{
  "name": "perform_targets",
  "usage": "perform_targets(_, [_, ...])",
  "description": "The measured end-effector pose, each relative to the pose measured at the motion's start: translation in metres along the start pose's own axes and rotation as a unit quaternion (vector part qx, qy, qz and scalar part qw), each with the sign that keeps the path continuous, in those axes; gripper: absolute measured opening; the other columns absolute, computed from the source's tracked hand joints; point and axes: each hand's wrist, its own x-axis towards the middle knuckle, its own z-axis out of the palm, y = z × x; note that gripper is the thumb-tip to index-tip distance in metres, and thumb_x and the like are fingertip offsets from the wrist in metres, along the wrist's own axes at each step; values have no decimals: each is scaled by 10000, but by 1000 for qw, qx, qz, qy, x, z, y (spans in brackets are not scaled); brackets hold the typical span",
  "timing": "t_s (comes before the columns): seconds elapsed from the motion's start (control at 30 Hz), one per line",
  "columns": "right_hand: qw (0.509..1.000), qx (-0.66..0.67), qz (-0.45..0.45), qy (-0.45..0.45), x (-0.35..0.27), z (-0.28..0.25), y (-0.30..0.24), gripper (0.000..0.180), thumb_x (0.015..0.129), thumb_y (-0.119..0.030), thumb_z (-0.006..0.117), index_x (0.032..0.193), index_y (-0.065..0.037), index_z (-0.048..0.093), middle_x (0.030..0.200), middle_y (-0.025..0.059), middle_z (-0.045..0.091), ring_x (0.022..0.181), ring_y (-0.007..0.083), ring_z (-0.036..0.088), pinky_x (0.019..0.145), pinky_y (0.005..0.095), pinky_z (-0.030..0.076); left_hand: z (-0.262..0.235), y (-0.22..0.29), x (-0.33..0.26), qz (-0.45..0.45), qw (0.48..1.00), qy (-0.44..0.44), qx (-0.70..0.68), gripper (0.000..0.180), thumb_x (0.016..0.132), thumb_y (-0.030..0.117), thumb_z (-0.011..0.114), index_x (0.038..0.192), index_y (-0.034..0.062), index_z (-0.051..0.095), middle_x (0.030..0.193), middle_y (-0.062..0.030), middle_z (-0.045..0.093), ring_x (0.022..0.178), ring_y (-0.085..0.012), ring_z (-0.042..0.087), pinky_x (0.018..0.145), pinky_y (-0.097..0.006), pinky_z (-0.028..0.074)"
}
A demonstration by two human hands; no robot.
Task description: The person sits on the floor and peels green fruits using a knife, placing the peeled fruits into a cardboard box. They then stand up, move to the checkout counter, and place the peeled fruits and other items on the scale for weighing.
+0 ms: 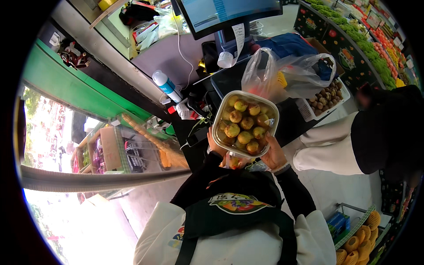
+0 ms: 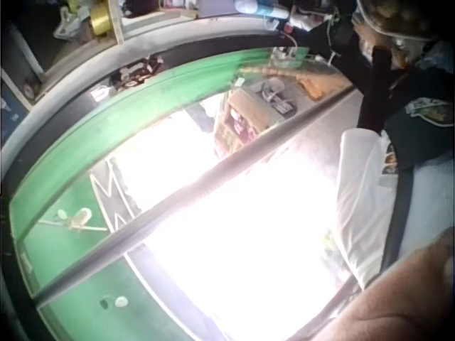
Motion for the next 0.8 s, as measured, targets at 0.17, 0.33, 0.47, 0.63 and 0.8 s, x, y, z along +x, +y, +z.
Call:
perform_targets(0.17, [999,-17,-20,-26,3,21,6,578,946,-269,558,1385,-13,285,1377,173,428,1251,289,470,1013,456,451,-12,-16,5,47,952,67,-296,324,734,185,694,991,-2,631,837,-148,647,774,-362,624,715,-387,488])
perform_targets(0.33, [997,-40,-8,-67,27,67,24,646,868,-254,681,1360,-40,320,1310,119,476,1207,249,505,980,409,483,-109,-15,-34,-278,695,-17,-663,250,944,174,479,921,-36,612,727,-95,644,469,-144,499,482,-265,416])
perform_targets(0.47, [992,-66,-11,-107,57,78,62,693,813,-170,743,1356,-54,329,1308,99,471,1174,204,517,995,373,467,-141,-24,-64,-366,544,-64,-752,394,950,437,396,1124,122,556,913,-28,610,603,-186,537,445,-262,380])
perform_targets(0.63, [974,-194,10,-120,61,31,73,680,807,-102,730,1359,-23,341,1265,93,484,1141,175,514,970,326,456,-154,-31,-80,-401,516,-57,-755,567,932,569,316,1255,139,497,1055,-3,575,605,-179,532,402,-242,333])
perform_targets(0.8, [857,-501,45,-114,46,-6,41,755,745,-215,796,1344,5,393,1221,110,537,1109,179,528,973,323,426,-150,-23,-75,-358,645,-55,-672,669,941,588,321,1441,143,324,1169,-32,536,584,-133,521,390,-209,345])
